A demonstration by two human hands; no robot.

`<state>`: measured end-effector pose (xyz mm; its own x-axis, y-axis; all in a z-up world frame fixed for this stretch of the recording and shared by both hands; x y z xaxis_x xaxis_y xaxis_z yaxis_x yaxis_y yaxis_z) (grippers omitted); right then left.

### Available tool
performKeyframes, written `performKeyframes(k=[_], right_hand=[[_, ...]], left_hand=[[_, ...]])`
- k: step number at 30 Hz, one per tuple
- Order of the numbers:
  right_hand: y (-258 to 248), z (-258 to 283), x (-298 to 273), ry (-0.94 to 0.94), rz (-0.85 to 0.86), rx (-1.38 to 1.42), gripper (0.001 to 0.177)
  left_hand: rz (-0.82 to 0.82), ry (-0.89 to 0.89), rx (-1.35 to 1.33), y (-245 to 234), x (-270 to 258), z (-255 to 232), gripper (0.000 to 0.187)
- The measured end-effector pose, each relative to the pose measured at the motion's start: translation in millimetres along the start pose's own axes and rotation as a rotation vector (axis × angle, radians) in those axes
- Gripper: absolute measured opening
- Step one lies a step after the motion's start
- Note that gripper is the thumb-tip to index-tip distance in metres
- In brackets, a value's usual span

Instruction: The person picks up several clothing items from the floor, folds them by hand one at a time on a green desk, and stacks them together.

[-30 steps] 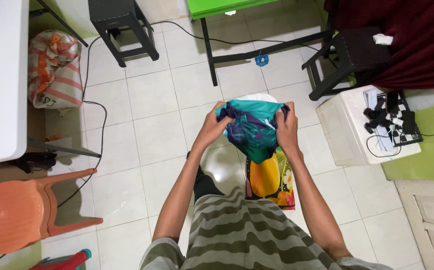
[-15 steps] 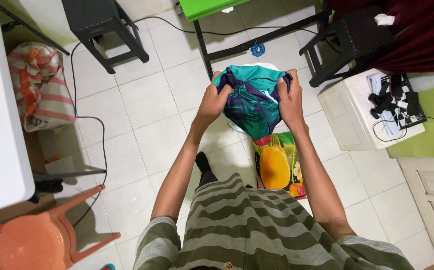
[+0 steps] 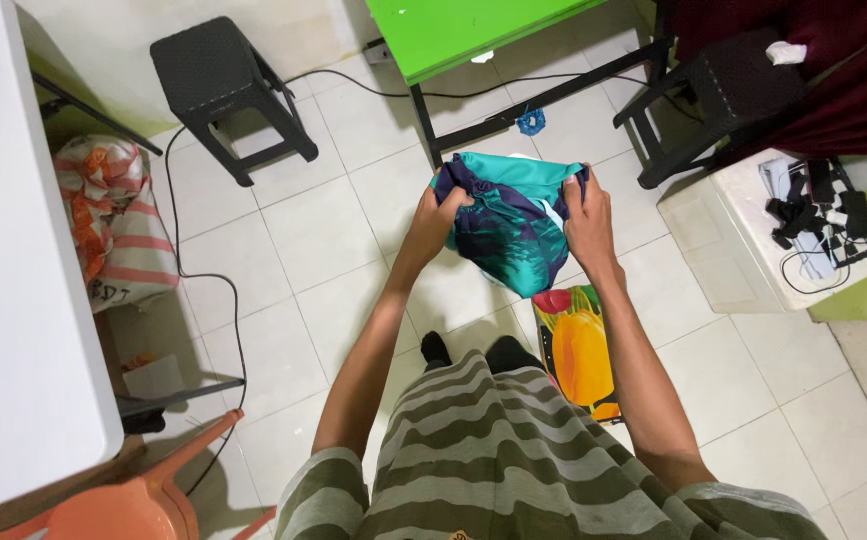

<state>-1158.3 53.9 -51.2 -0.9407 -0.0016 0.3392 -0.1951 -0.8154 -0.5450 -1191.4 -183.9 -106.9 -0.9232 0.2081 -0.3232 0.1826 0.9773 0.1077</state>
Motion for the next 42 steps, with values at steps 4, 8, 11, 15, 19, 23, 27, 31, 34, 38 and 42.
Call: performKeyframes(k=[4,8,11,15,19,23,27,31,34,38,42], right_hand=[[5.5,0.9,8.8,-0.002,-0.019,-0.046,0.030],[3.1,-17.9,13.9,0.074,-0.069,-0.066,0.030],[7.8,-34.6,25.3,0.056,-0.088,-0.048,0.031],[13.9,-63.7,45.8,0.091,-0.125,-0.048,0.032],[16.9,-83.9,78.4,0.102,-0.168,-0.021,0.032],[3.7,-108.5,112.3,0.143,-0.217,-0.036,0.033],[-24.0,-132.4,134.5,0.151,-0.287,-0.063,0.031],[-53.1,-159.7,149.5,0.187,-0.356,-0.084,0.032],[-77.2,-178.6,152.2,0.173,-0.420,-0.131,0.033],[-108.7,-205.1,153.0,0.243,-0.499,-0.132,0.033],[-131.4,-221.3,154.3,0.268,-0.526,-0.179,0.033]], left_hand=[[0.023,0.016,-0.019,-6.9,13.7,-6.9,0.020],[0.030,-0.011,-0.001,-4.7,35.7,2.9,0.025],[0.078,-0.013,0.091,-2.8,56.3,7.5,0.030],[0.074,0.010,0.160,-11.2,79.4,0.3,0.032],[0.126,0.025,0.162,-6.3,123.5,-17.5,0.029],[0.231,0.020,0.149,14.5,177.3,-38.0,0.027],[0.294,0.013,0.165,46.3,216.2,-55.2,0.028],[0.321,0.041,0.282,81.2,249.1,-79.4,0.041],[0.366,0.048,0.319,110.6,272.8,-89.6,0.049],[0.414,0.008,0.405,146.9,301.1,-92.5,0.056],[0.438,0.040,0.431,173.5,323.9,-90.6,0.061]])
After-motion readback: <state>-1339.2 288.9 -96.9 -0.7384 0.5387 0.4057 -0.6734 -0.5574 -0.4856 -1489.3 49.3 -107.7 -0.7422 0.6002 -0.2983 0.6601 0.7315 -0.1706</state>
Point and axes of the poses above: each hand's wrist, its own x-axis towards the middle knuckle, its own y-axis out of the palm, z = x × y, the point moved 10 cm from there along x, towards the middle knuckle, and after that the axes turned 13 degrees about -y, right-handed, at the moved point
